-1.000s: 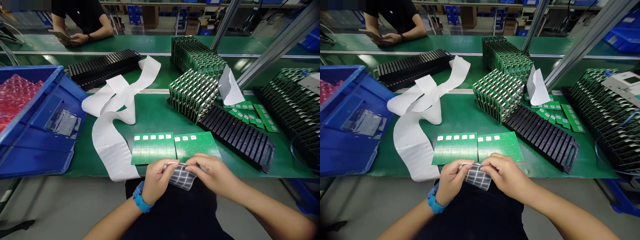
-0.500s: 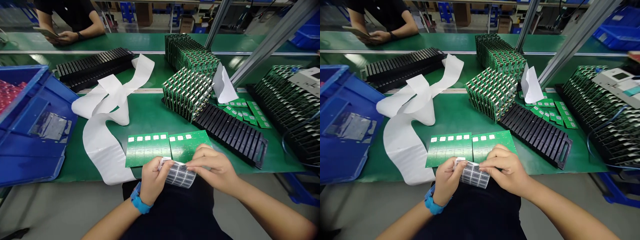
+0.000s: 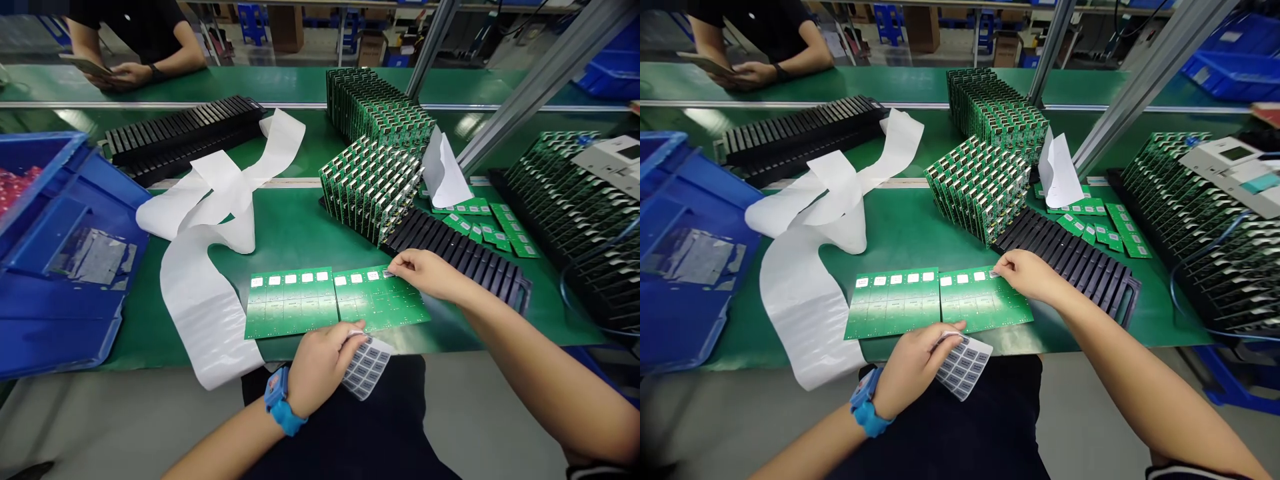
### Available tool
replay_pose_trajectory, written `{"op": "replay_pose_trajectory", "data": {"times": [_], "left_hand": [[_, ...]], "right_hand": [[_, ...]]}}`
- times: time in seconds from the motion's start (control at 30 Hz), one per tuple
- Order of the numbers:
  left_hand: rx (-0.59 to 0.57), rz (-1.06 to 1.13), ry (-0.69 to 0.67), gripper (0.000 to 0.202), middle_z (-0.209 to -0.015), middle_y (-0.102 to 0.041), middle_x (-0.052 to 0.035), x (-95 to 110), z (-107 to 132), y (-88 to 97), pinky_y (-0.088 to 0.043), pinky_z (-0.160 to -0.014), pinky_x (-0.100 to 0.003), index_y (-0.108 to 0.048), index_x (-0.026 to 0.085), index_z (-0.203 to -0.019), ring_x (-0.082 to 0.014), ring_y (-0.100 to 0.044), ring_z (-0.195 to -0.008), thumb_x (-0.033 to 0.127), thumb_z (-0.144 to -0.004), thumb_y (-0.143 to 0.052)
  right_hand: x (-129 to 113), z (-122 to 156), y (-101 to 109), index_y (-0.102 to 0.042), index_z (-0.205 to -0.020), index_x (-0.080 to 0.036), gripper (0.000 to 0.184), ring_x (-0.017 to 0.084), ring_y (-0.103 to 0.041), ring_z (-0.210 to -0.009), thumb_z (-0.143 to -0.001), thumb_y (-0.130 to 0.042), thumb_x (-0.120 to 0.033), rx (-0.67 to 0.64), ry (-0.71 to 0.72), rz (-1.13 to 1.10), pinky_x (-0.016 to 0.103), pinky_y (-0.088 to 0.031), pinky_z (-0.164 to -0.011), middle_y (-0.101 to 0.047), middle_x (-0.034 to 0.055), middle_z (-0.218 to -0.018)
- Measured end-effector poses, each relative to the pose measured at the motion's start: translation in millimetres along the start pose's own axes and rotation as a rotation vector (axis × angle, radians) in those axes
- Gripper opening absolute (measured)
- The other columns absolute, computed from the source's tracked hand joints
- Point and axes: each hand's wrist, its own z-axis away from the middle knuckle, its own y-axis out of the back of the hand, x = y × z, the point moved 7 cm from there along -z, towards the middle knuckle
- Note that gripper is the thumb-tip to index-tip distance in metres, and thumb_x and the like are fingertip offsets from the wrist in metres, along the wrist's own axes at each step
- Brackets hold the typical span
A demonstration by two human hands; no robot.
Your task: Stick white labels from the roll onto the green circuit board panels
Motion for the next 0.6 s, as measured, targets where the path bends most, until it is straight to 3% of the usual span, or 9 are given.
{"op": "replay_pose_trajectory", "data": {"times": [0.17, 0.3, 0.37, 0.5, 0.6], "left_hand": [[-0.016, -0.072, 0.012, 0.016, -0.112, -0.066, 0.0035, -0.8, 1.7, -1.1, -0.050, -0.076, -0.030, -0.059, 0.023, -0.092, -0.0210, -0.066, -0.090, 0.031, -0.092, -0.045], [-0.025, -0.088, 0.025, 0.017, -0.114, -0.065, 0.0044, 0.9, 0.6, 0.5, -0.050, -0.074, -0.028, -0.059, 0.023, -0.090, -0.0199, -0.066, -0.091, 0.031, -0.092, -0.044], [-0.030, -0.086, 0.034, 0.017, -0.115, -0.064, 0.0052, 2.1, -0.1, 1.7, -0.050, -0.072, -0.027, -0.059, 0.024, -0.091, -0.0192, -0.065, -0.091, 0.030, -0.093, -0.043], [-0.028, -0.089, 0.049, 0.018, -0.111, -0.066, 0.0058, 3.7, -0.3, 3.3, -0.048, -0.068, -0.026, -0.057, 0.025, -0.094, -0.0184, -0.065, -0.087, 0.030, -0.094, -0.039], [-0.018, -0.092, 0.062, 0.020, -0.107, -0.068, 0.0041, 3.6, -0.7, 2.9, -0.046, -0.063, -0.025, -0.055, 0.023, -0.090, -0.0179, -0.066, -0.081, 0.031, -0.094, -0.038]], "right_hand": [[-8.1, 3.9, 0.9, -0.063, -0.070, -0.016, 0.014, 0.019, -0.055, -0.063, -0.079, -0.055, -0.024, 0.096, 0.043, 0.109, 0.031, -0.041, -0.060, -0.058, 0.0044, -0.070], [-10.7, 8.7, 24.8, -0.066, -0.083, -0.013, 0.013, 0.024, -0.056, -0.077, -0.079, -0.057, -0.022, 0.266, 0.131, 0.238, 0.037, -0.042, -0.073, -0.059, 0.0087, -0.080], [-4.7, 8.5, 31.7, -0.065, -0.090, -0.014, 0.017, 0.022, -0.057, -0.075, -0.081, -0.053, -0.023, 0.219, 0.144, 0.170, 0.034, -0.044, -0.070, -0.060, 0.0076, -0.084], [11.7, 6.8, 23.1, -0.049, -0.119, -0.017, 0.035, 0.018, -0.059, -0.074, -0.084, -0.049, -0.023, -0.054, 0.107, -0.085, 0.031, -0.047, -0.067, -0.062, 0.0026, -0.083], [16.1, 5.9, 17.8, -0.037, -0.128, -0.016, 0.045, 0.018, -0.059, -0.074, -0.084, -0.047, -0.021, -0.087, 0.122, -0.122, 0.031, -0.047, -0.069, -0.061, 0.0017, -0.081]]}}
